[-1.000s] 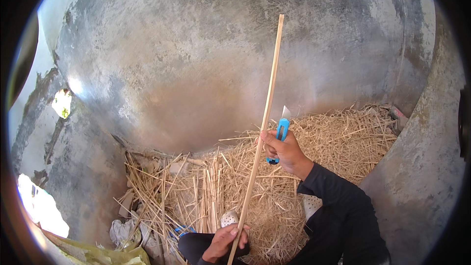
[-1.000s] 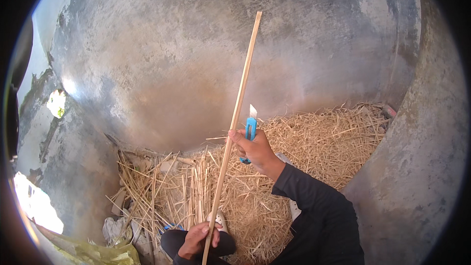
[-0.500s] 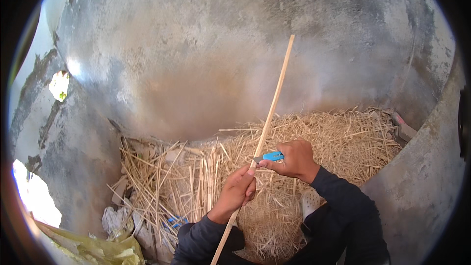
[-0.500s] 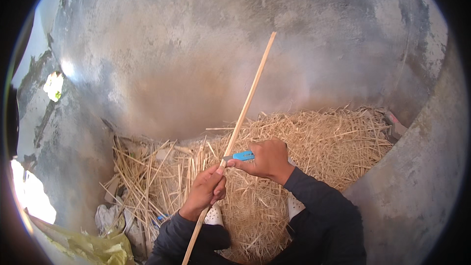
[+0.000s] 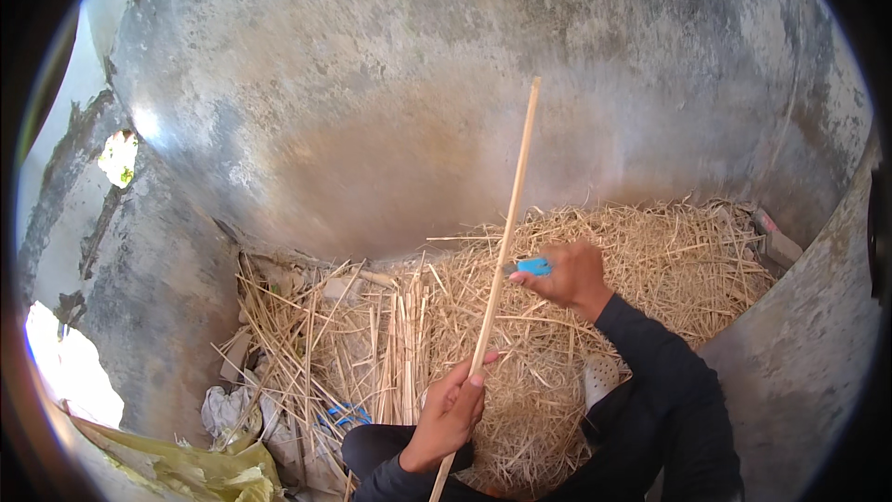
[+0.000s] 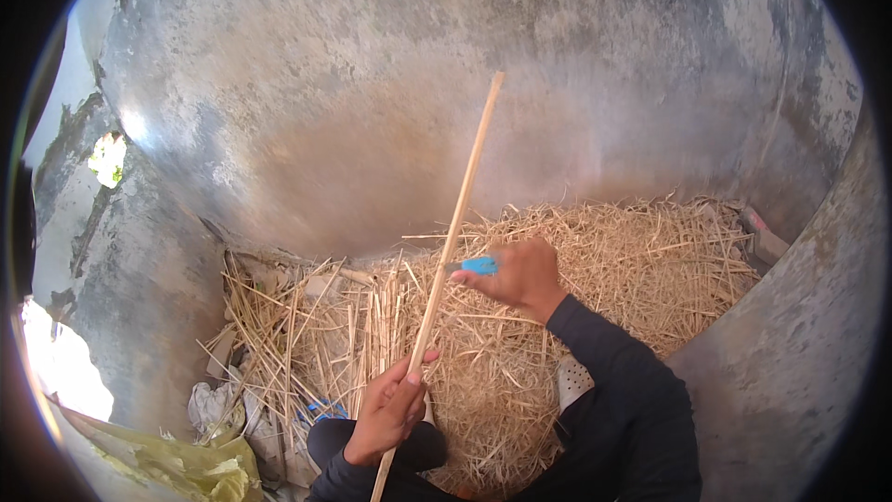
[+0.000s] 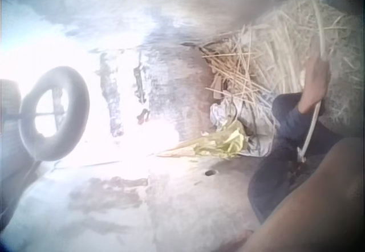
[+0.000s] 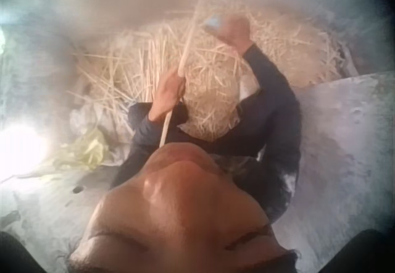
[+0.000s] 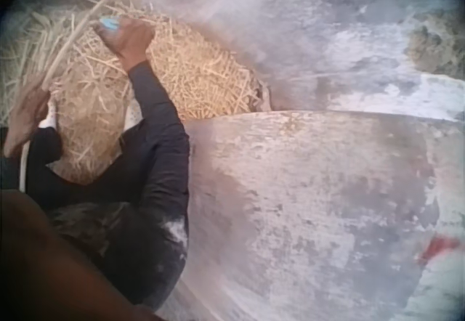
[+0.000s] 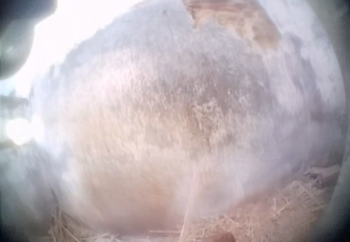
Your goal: The person sits cross-legged on a concrete floor and uses a knife to split long bamboo poles into thin strips. They hold the pole with one hand and use the knife to shave and split the bamboo, creating a pile of thin strips.
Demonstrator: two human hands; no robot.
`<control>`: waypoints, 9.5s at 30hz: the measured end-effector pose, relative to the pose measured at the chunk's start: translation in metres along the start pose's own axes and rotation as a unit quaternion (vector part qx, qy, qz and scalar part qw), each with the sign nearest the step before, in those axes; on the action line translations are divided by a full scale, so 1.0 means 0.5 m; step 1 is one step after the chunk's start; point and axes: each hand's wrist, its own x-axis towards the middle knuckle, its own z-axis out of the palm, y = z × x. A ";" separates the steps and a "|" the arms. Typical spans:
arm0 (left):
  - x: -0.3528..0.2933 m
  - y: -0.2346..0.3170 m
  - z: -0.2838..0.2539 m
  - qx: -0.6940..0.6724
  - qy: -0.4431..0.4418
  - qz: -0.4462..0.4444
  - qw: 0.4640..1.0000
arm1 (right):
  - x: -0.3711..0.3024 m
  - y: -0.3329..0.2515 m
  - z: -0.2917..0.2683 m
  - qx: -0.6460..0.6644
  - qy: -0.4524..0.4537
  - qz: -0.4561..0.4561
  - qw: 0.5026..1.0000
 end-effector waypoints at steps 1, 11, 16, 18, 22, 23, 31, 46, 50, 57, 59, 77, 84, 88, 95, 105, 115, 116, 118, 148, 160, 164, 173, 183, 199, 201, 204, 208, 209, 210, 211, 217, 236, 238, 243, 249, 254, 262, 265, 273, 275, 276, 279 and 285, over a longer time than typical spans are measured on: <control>-0.010 -0.001 0.005 -0.003 0.003 -0.008 1.000 | -0.011 -0.013 0.003 0.012 -0.011 0.006 1.000; -0.119 -0.055 0.061 -0.042 0.099 -0.019 0.994 | -0.006 0.029 0.013 -0.021 0.012 -0.046 0.999; -0.142 -0.068 0.073 -0.001 0.122 -0.012 0.993 | 0.009 0.063 0.010 -0.046 0.041 -0.030 0.998; -0.150 -0.061 0.080 -0.002 0.121 -0.012 0.993 | 0.005 0.076 0.021 -0.056 0.023 -0.028 0.998; -0.166 -0.062 0.092 -0.012 0.138 -0.027 0.990 | 0.021 0.100 0.021 -0.052 0.021 0.036 0.998; -0.168 -0.062 0.098 -0.009 0.147 -0.030 0.989 | 0.021 0.108 0.020 -0.064 0.015 0.039 0.997; -0.251 -0.164 0.092 0.024 0.085 -0.040 0.995 | 0.015 0.300 0.011 -0.076 -0.025 0.328 0.941; -0.118 -0.026 0.045 -0.136 0.099 -0.047 0.985 | -0.054 -0.129 -0.016 0.084 -0.058 -0.090 0.991; -0.122 -0.018 0.066 -0.128 0.115 -0.054 0.984 | -0.039 -0.078 -0.003 0.058 -0.087 -0.002 0.995; -0.122 -0.033 0.084 -0.069 0.163 -0.007 0.984 | -0.009 -0.027 -0.017 0.017 -0.052 0.008 0.998; -0.116 -0.025 0.082 -0.076 0.153 -0.012 0.985 | -0.016 -0.036 -0.012 0.045 -0.084 0.009 0.995; -0.157 -0.070 0.107 0.025 0.092 0.000 0.995 | 0.017 0.175 0.018 -0.097 -0.023 0.162 0.982; -0.237 -0.103 0.117 -0.020 0.043 -0.057 0.997 | -0.023 0.307 -0.016 -0.094 0.023 0.388 0.917; -0.195 -0.073 0.094 -0.112 0.118 -0.144 0.976 | -0.043 0.234 0.013 -0.065 -0.091 0.273 0.955; -0.125 -0.018 0.068 -0.057 0.153 -0.073 0.984 | -0.057 -0.103 -0.058 0.082 -0.136 -0.080 0.984; -0.119 -0.047 0.083 -0.138 0.131 -0.032 0.981 | -0.046 -0.074 -0.050 0.068 -0.108 -0.042 0.991; -0.138 -0.062 0.078 -0.057 0.132 -0.006 0.990 | -0.051 -0.056 -0.025 0.077 -0.066 -0.035 0.994; -0.140 -0.058 0.079 -0.049 0.137 -0.002 0.989 | -0.054 -0.085 -0.037 0.090 -0.078 -0.061 0.991; -0.145 -0.044 0.086 -0.032 0.149 0.005 0.988 | -0.043 -0.082 -0.030 0.052 -0.061 -0.081 0.994; -0.274 -0.145 0.064 0.207 0.079 0.006 0.975 | 0.020 0.151 0.020 -0.080 0.023 0.044 0.996; -0.357 -0.146 0.072 0.152 0.081 -0.067 0.983 | -0.019 0.352 -0.026 -0.096 -0.001 0.403 0.910; -0.346 -0.145 0.061 0.062 0.136 -0.116 0.982 | -0.044 0.298 -0.013 -0.114 -0.063 0.366 0.921; -0.210 -0.058 0.050 -0.033 0.182 -0.058 0.981 | -0.077 -0.136 -0.046 0.101 -0.147 -0.089 0.980; -0.222 -0.040 0.073 0.027 0.185 -0.035 0.982 | -0.077 -0.111 -0.003 0.083 -0.101 -0.048 0.990; -0.249 -0.007 0.086 0.103 0.093 -0.104 0.985 | -0.020 0.068 0.018 0.006 -0.095 0.133 0.986; -0.252 -0.009 0.082 0.120 0.115 -0.093 0.982 | -0.036 0.014 0.016 0.033 -0.118 0.070 0.990; -0.259 -0.007 0.083 0.151 0.078 -0.112 0.979 | -0.019 0.014 0.008 0.020 -0.065 0.070 0.995; -0.288 -0.058 0.091 0.177 0.053 -0.129 0.974 | 0.019 0.145 0.010 -0.008 -0.089 0.211 0.973; -0.289 -0.058 0.087 0.192 0.028 -0.159 0.968 | 0.011 0.177 0.010 -0.035 -0.075 0.221 0.972; -0.292 -0.059 0.082 0.207 0.009 -0.191 0.959 | 0.008 0.196 0.009 -0.058 -0.063 0.228 0.970; -0.297 -0.064 0.079 0.221 -0.011 -0.223 0.949 | 0.007 0.216 0.006 -0.053 -0.050 0.257 0.964; -0.289 -0.109 0.078 0.087 0.100 -0.082 0.988 | -0.031 0.285 -0.004 -0.081 0.020 0.272 0.959; -0.215 -0.009 0.066 0.083 0.146 -0.093 0.981 | -0.074 -0.129 -0.025 0.141 -0.129 -0.056 0.980; -0.214 -0.018 0.065 0.121 0.139 -0.074 0.980 | -0.062 -0.105 -0.014 0.106 -0.110 -0.039 0.988; -0.226 -0.021 0.072 0.143 0.113 -0.102 0.978 | -0.010 0.007 -0.002 0.027 -0.110 0.084 0.990; -0.230 -0.010 0.073 0.157 0.116 -0.101 0.975 | -0.056 -0.088 -0.011 0.080 -0.108 -0.036 0.990; -0.242 -0.016 0.074 0.184 0.100 -0.114 0.971 | -0.018 0.010 0.027 0.045 -0.117 0.093 0.988; -0.256 -0.022 0.084 0.160 0.089 -0.134 0.974 | -0.007 0.020 0.021 0.043 -0.101 0.101 0.989; -0.266 -0.029 0.085 0.183 0.080 -0.122 0.972 | 0.016 0.098 0.021 0.007 -0.062 0.137 0.989; -0.270 -0.029 0.080 0.234 0.076 -0.137 0.959 | -0.011 0.041 0.014 0.038 -0.069 0.081 0.994; -0.280 -0.058 0.091 0.232 0.118 -0.072 0.963 | 0.010 0.099 0.031 0.010 -0.083 0.154 0.985; -0.286 -0.075 0.095 0.229 0.135 -0.037 0.963 | 0.012 0.119 0.026 -0.019 -0.067 0.159 0.985; -0.318 -0.145 0.079 0.195 0.104 -0.066 0.973 | -0.007 0.143 0.052 -0.020 0.013 0.108 0.994; -0.362 -0.168 0.065 0.163 0.057 -0.061 0.983 | 0.000 0.224 0.040 -0.084 -0.055 0.186 0.977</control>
